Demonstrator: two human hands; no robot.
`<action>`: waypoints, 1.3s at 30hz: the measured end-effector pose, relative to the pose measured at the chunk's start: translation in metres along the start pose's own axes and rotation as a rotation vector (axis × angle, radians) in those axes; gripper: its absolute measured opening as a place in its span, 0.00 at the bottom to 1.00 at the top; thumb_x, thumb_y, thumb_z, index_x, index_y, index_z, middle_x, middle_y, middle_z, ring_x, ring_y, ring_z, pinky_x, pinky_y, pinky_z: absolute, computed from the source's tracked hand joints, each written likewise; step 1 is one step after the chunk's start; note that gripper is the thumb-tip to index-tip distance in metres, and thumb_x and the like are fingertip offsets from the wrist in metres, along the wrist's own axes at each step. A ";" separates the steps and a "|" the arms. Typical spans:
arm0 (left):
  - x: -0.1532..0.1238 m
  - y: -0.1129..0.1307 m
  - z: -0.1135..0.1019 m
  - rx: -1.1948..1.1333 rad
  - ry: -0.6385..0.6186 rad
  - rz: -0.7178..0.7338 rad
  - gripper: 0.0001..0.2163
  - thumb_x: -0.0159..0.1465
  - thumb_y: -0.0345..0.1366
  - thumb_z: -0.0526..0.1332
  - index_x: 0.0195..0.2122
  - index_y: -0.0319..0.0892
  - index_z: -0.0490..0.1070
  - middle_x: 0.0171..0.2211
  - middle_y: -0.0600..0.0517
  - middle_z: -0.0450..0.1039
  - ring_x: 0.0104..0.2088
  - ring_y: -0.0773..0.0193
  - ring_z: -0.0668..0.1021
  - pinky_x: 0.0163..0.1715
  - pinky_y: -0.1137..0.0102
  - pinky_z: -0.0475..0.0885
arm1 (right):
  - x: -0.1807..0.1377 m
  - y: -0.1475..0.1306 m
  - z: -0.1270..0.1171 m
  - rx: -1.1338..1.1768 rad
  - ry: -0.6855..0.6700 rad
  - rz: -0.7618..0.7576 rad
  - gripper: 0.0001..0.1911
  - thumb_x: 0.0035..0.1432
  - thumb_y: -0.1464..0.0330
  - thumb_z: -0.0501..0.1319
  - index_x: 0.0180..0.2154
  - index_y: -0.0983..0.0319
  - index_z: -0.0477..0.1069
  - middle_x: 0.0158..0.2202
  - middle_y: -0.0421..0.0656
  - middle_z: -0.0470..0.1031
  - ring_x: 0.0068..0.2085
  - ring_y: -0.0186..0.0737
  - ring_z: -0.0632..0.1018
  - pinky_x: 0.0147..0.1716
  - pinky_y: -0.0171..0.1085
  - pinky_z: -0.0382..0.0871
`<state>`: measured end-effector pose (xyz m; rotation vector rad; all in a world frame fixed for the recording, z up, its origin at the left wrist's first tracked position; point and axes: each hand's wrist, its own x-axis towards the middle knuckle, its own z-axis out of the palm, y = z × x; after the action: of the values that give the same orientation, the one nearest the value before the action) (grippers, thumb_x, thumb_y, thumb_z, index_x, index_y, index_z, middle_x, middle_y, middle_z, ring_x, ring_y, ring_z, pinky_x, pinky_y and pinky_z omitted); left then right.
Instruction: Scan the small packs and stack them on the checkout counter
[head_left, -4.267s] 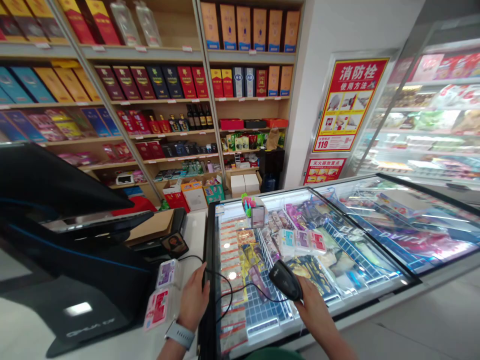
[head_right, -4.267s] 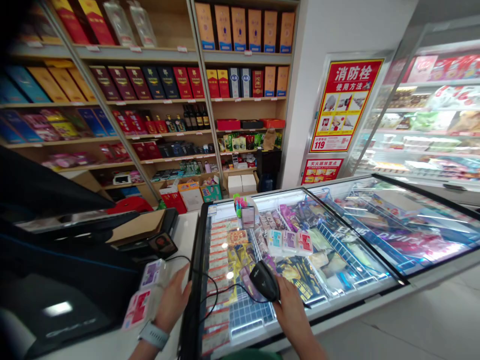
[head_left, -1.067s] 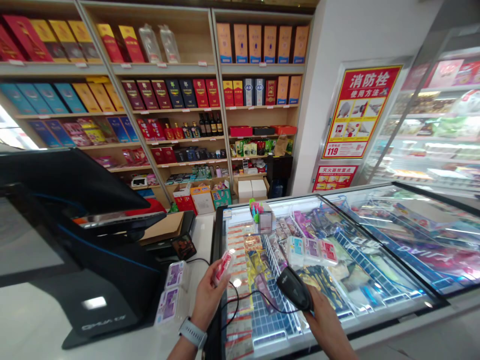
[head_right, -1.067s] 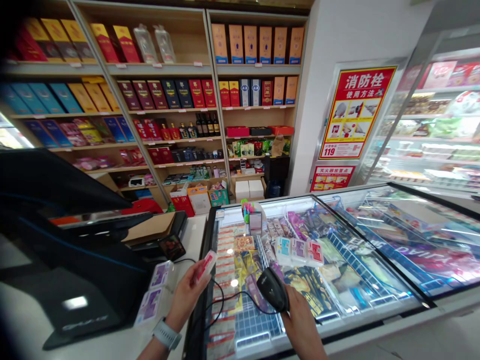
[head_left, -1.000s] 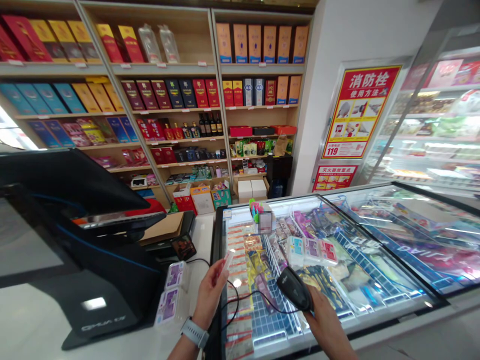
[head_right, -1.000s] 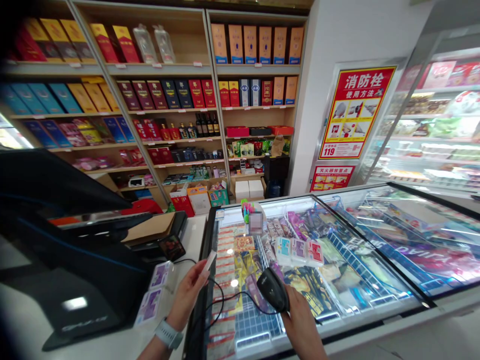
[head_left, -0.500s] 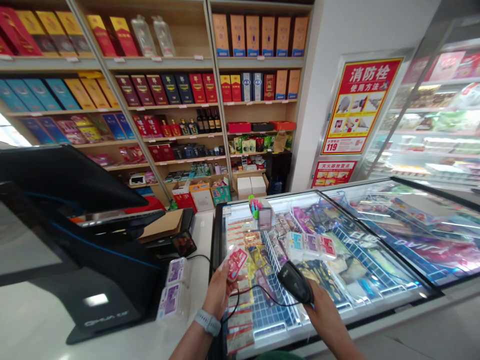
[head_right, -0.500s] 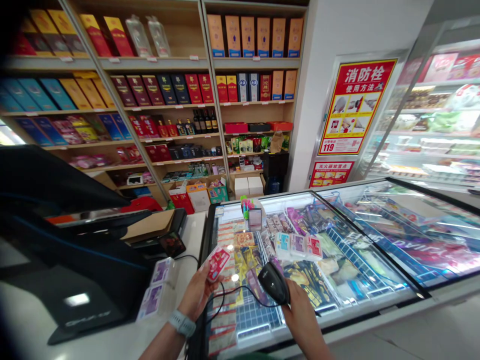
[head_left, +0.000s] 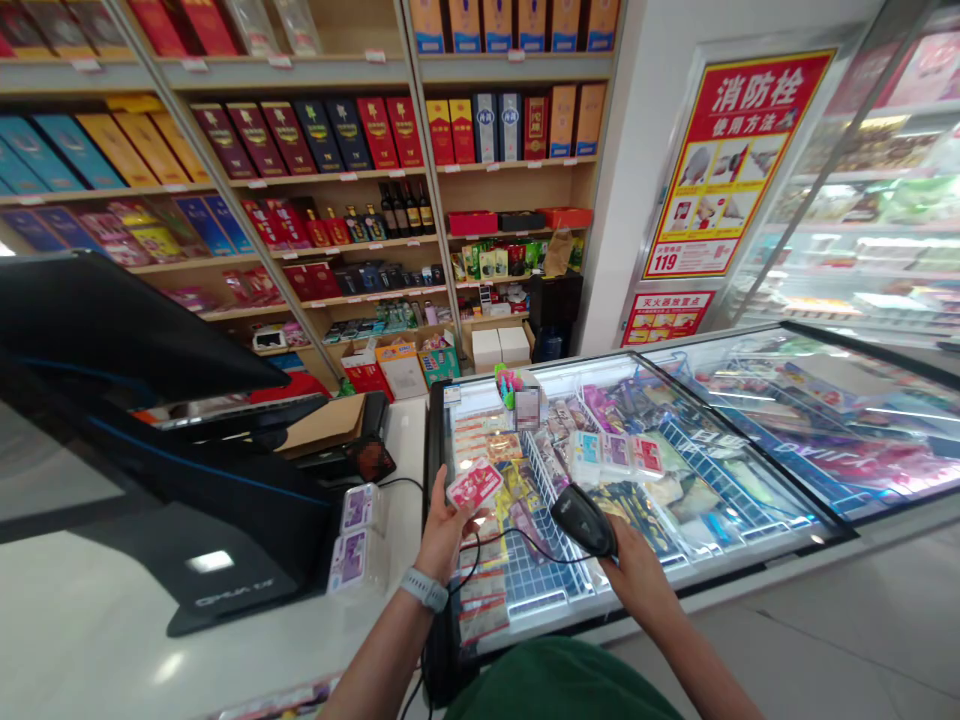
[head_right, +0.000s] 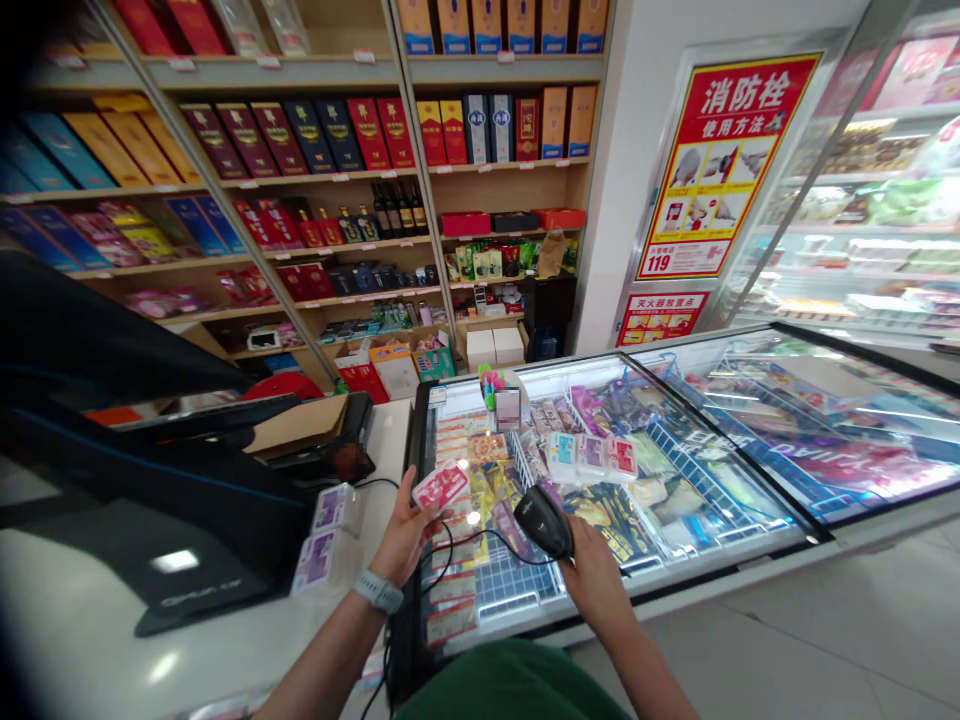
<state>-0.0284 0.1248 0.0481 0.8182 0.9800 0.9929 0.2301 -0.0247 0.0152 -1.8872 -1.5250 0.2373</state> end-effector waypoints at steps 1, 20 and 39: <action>0.000 0.000 0.000 0.011 -0.014 0.011 0.48 0.52 0.36 0.71 0.69 0.51 0.42 0.35 0.50 0.77 0.31 0.60 0.82 0.24 0.76 0.69 | 0.000 -0.001 0.000 -0.002 0.000 -0.001 0.25 0.48 0.75 0.53 0.50 0.65 0.67 0.45 0.50 0.76 0.48 0.49 0.76 0.49 0.44 0.69; 0.009 -0.012 -0.002 -0.017 -0.079 0.037 0.41 0.42 0.33 0.75 0.57 0.43 0.58 0.39 0.48 0.78 0.35 0.61 0.81 0.43 0.64 0.74 | -0.001 -0.005 -0.004 -0.013 -0.040 0.017 0.23 0.51 0.74 0.52 0.51 0.64 0.64 0.45 0.49 0.74 0.48 0.49 0.74 0.48 0.46 0.68; 0.011 -0.015 -0.012 -0.057 0.073 -0.052 0.21 0.49 0.45 0.73 0.38 0.36 0.75 0.38 0.45 0.77 0.36 0.64 0.79 0.30 0.74 0.71 | 0.000 -0.005 -0.002 -0.020 -0.050 0.002 0.23 0.50 0.75 0.53 0.50 0.64 0.64 0.45 0.50 0.74 0.48 0.49 0.74 0.49 0.47 0.68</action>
<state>-0.0325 0.1315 0.0274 0.7100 1.0263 1.0074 0.2268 -0.0250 0.0197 -1.9116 -1.5634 0.2733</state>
